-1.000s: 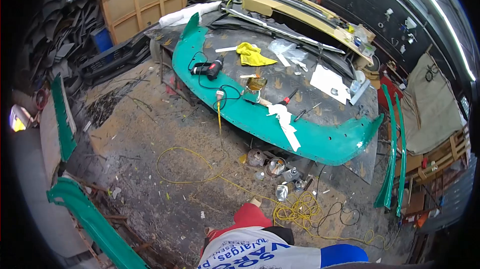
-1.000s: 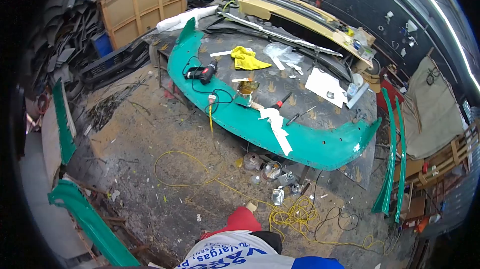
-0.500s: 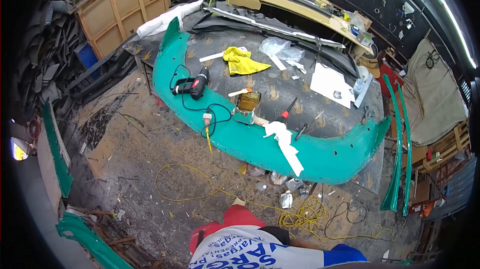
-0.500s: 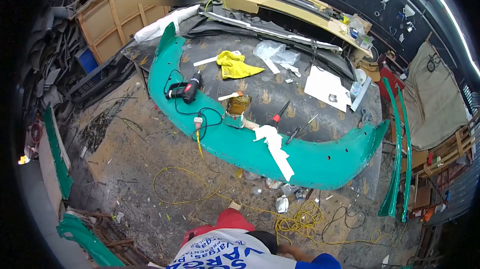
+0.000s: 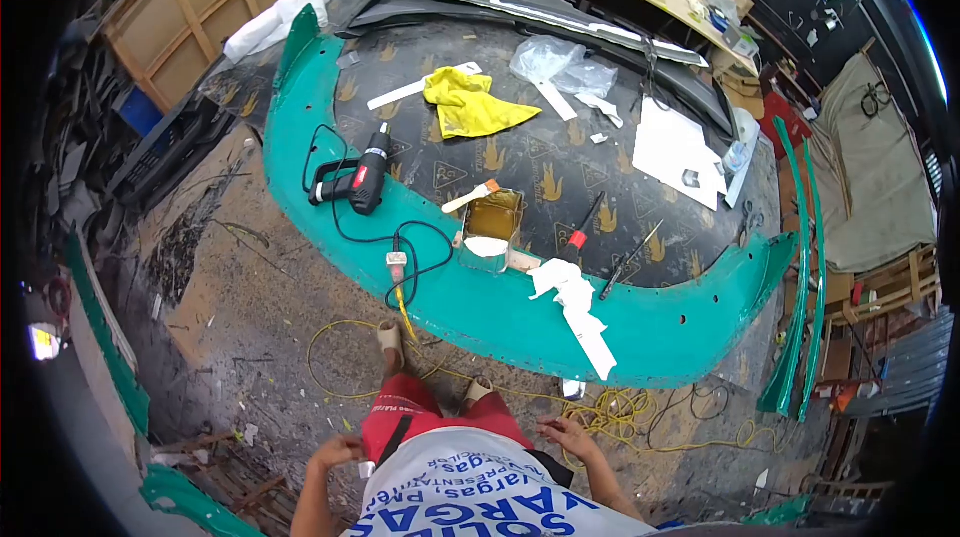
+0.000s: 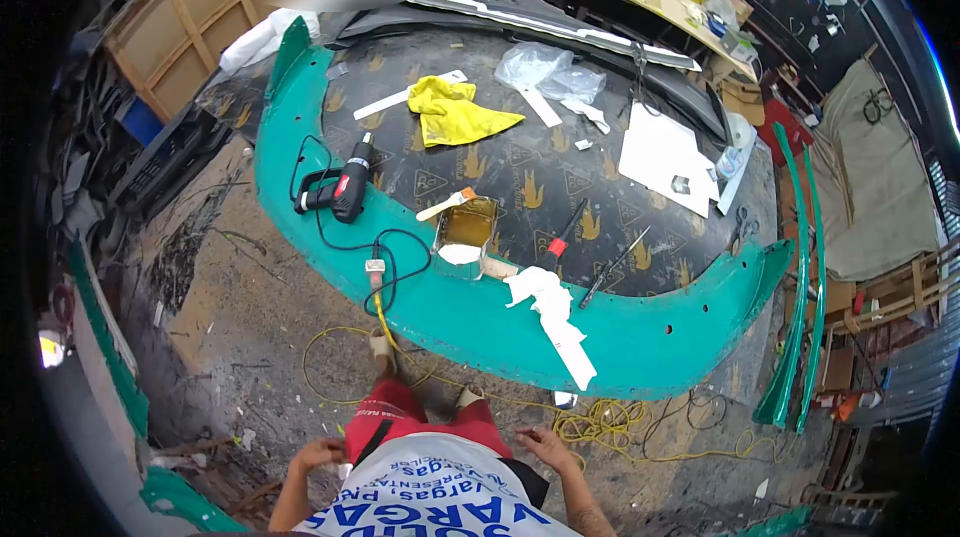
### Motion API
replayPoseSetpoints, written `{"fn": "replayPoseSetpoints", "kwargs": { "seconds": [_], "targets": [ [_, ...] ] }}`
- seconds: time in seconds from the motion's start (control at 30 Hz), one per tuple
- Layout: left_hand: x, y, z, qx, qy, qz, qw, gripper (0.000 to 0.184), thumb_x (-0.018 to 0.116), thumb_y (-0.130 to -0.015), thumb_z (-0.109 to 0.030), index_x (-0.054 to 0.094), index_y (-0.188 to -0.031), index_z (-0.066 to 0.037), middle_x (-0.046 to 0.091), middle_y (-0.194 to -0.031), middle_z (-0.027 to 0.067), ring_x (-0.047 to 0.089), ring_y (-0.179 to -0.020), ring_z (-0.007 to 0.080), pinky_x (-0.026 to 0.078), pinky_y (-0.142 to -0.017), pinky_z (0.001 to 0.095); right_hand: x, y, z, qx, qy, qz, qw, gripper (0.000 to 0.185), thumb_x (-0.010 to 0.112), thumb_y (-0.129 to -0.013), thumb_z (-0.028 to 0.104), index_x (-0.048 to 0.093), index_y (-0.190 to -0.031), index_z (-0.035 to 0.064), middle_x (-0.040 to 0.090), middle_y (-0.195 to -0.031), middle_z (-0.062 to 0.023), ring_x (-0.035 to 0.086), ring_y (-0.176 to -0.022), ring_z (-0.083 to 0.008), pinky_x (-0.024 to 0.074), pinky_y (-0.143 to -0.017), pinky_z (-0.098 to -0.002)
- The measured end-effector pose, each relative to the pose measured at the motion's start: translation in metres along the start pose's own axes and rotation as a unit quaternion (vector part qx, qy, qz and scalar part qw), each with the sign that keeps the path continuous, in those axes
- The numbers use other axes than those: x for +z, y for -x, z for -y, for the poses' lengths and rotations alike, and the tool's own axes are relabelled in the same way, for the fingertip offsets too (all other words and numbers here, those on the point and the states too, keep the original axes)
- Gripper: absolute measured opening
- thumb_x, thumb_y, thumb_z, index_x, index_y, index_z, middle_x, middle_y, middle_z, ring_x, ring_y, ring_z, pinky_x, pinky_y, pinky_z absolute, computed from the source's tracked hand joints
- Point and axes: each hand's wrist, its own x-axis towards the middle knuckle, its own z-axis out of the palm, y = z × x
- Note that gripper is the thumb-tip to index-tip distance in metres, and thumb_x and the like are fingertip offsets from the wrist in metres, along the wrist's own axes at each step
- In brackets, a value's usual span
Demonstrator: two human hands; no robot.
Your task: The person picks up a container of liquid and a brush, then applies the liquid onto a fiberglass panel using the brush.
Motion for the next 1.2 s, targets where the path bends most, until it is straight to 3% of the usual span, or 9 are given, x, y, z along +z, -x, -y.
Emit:
{"fn": "replayPoseSetpoints", "kwargs": {
  "seconds": [0.03,0.1,0.2,0.33,0.53,0.67,0.73,0.9,1.2],
  "targets": [
    [-0.017,0.000,-0.040,-0.004,-0.007,0.007,1.000,0.044,0.071,-0.081,-0.025,0.063,-0.119,-0.005,0.069,-0.101,0.0075,0.066,-0.087,0.0178,0.052,-0.076,0.0333,0.009,-0.003,-0.006,0.000,-0.022,-0.031,0.999,0.034,0.058,-0.096,0.020,0.057,-0.126,0.0031,0.067,-0.112,-0.0087,0.063,-0.103,-0.0163,0.0507,-0.087,-0.0298],
    [-0.053,-0.007,-0.093,0.064,0.152,-0.127,0.978,0.041,0.069,-0.082,-0.022,0.064,-0.119,-0.006,0.068,-0.101,0.0075,0.065,-0.087,0.0155,0.052,-0.074,0.0304,0.026,-0.010,-0.009,0.004,-0.074,-0.068,0.995,0.033,0.059,-0.096,0.020,0.058,-0.124,0.0023,0.067,-0.111,-0.0091,0.063,-0.101,-0.0163,0.0512,-0.086,-0.0293],
    [-0.111,-0.047,-0.117,0.064,0.086,-0.116,0.987,0.038,0.068,-0.084,-0.020,0.064,-0.119,-0.007,0.068,-0.099,0.0065,0.065,-0.088,0.0166,0.052,-0.075,0.0305,0.069,-0.015,0.012,0.040,-0.108,-0.144,0.983,0.033,0.060,-0.095,0.020,0.060,-0.122,0.0010,0.067,-0.108,-0.0098,0.064,-0.100,-0.0166,0.0520,-0.084,-0.0290],
    [-0.164,-0.073,-0.156,0.077,-0.096,-0.012,0.992,0.036,0.069,-0.085,-0.024,0.065,-0.115,-0.004,0.069,-0.098,0.0094,0.065,-0.088,0.0175,0.052,-0.077,0.0332,0.121,-0.022,0.044,0.045,-0.136,-0.188,0.972,0.032,0.061,-0.095,0.019,0.060,-0.121,-0.0001,0.067,-0.110,-0.0104,0.064,-0.103,-0.0172,0.0524,-0.085,-0.0297],
    [-0.197,-0.077,-0.245,0.130,-0.177,0.087,0.972,0.036,0.069,-0.085,-0.025,0.066,-0.117,-0.007,0.070,-0.104,0.0111,0.065,-0.089,0.0206,0.052,-0.079,0.0344,0.183,-0.023,0.077,0.018,-0.200,-0.237,0.951,0.033,0.063,-0.094,0.022,0.063,-0.120,0.0024,0.069,-0.100,-0.0066,0.064,-0.093,-0.0144,0.0523,-0.078,-0.0286],
    [-0.214,-0.103,-0.256,0.155,-0.184,0.145,0.960,0.035,0.068,-0.086,-0.025,0.066,-0.117,-0.008,0.069,-0.106,0.0129,0.065,-0.091,0.0228,0.052,-0.080,0.0348,0.210,-0.028,0.079,0.038,-0.220,-0.265,0.938,0.032,0.064,-0.093,0.021,0.064,-0.119,0.0020,0.069,-0.098,-0.0076,0.063,-0.088,-0.0137,0.0522,-0.077,-0.0288],
    [-0.220,-0.114,-0.247,0.173,-0.213,0.170,0.947,0.036,0.067,-0.087,-0.024,0.065,-0.119,-0.007,0.069,-0.104,0.0107,0.064,-0.090,0.0180,0.051,-0.075,0.0327,0.222,-0.029,0.075,0.050,-0.232,-0.273,0.932,0.033,0.065,-0.092,0.021,0.064,-0.118,0.0019,0.069,-0.098,-0.0078,0.063,-0.087,-0.0136,0.0520,-0.076,-0.0290],
    [-0.232,-0.132,-0.234,0.193,-0.267,0.187,0.926,0.036,0.066,-0.088,-0.025,0.064,-0.120,-0.007,0.068,-0.107,0.0143,0.064,-0.092,0.0230,0.052,-0.079,0.0357,0.243,-0.036,0.068,0.081,-0.150,-0.302,0.938,0.037,0.067,-0.090,0.029,0.066,-0.114,0.0019,0.068,-0.095,-0.0089,0.063,-0.085,-0.0153,0.0499,-0.077,-0.0304],
    [-0.235,-0.149,-0.226,0.176,-0.254,0.183,0.933,0.036,0.068,-0.086,-0.026,0.066,-0.115,-0.007,0.068,-0.104,0.0137,0.061,-0.096,0.0248,0.051,-0.083,0.0371,0.236,-0.037,0.081,0.061,-0.204,-0.309,0.927,0.032,0.067,-0.091,0.026,0.066,-0.114,0.0034,0.068,-0.091,-0.0073,0.063,-0.085,-0.0141,0.0508,-0.073,-0.0289]
  ]
}}
